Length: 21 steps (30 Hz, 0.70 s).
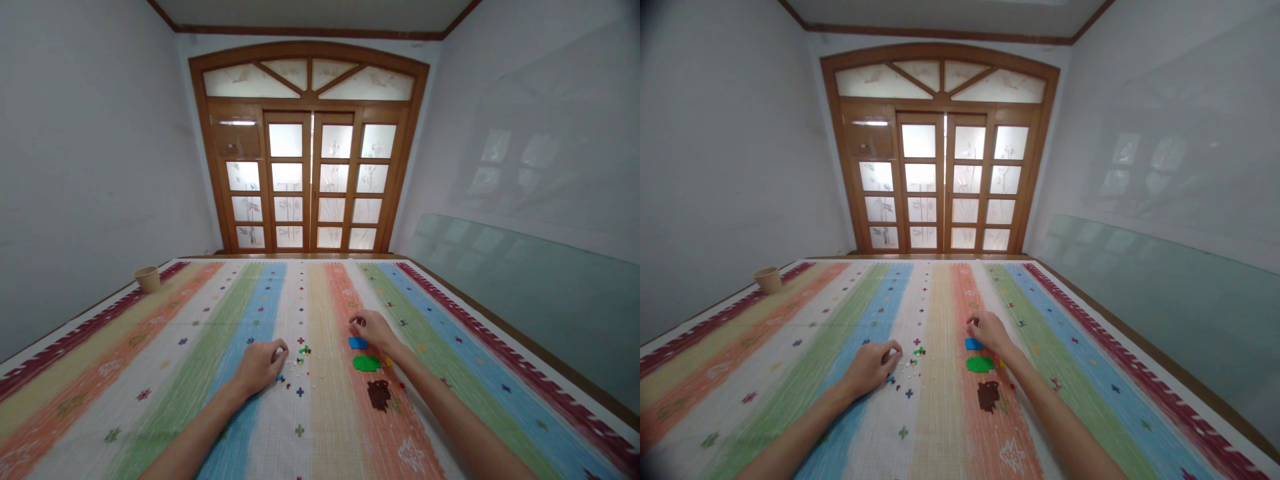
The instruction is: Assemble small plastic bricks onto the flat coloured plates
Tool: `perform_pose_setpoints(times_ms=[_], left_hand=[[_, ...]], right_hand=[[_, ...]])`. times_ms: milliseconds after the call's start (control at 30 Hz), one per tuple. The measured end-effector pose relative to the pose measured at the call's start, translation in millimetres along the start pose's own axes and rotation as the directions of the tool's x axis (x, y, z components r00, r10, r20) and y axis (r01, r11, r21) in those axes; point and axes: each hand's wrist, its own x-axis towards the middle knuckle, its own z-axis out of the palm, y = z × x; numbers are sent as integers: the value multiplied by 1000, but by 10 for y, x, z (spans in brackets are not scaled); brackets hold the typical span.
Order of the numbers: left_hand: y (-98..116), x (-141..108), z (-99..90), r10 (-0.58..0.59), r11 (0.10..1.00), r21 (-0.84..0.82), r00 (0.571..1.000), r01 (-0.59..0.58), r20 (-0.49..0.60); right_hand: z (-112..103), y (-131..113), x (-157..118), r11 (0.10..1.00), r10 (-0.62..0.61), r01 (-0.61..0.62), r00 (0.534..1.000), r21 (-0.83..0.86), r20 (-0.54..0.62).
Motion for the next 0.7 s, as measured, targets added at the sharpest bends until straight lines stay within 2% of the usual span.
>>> perform_pose_setpoints(times_ms=[167, 400, 533, 700], left_hand=[[28, -5, -28, -7, 1000, -17, 1000, 7, 13], [58, -11, -45, -18, 1000, 1, 1000, 18, 14], [52, -10, -38, -6, 1000, 6, 1000, 6, 15], [56, -14, -42, -9, 1000, 16, 1000, 9, 16]], right_hand=[[45, -379, -67, 991, -118, 118, 993, 58, -1], [139, -964, -239, 957, -280, 267, 953, 115, 116], [213, -1155, -310, 947, -313, 297, 939, 121, 145], [292, -1272, -341, 950, -313, 308, 924, 59, 219]])
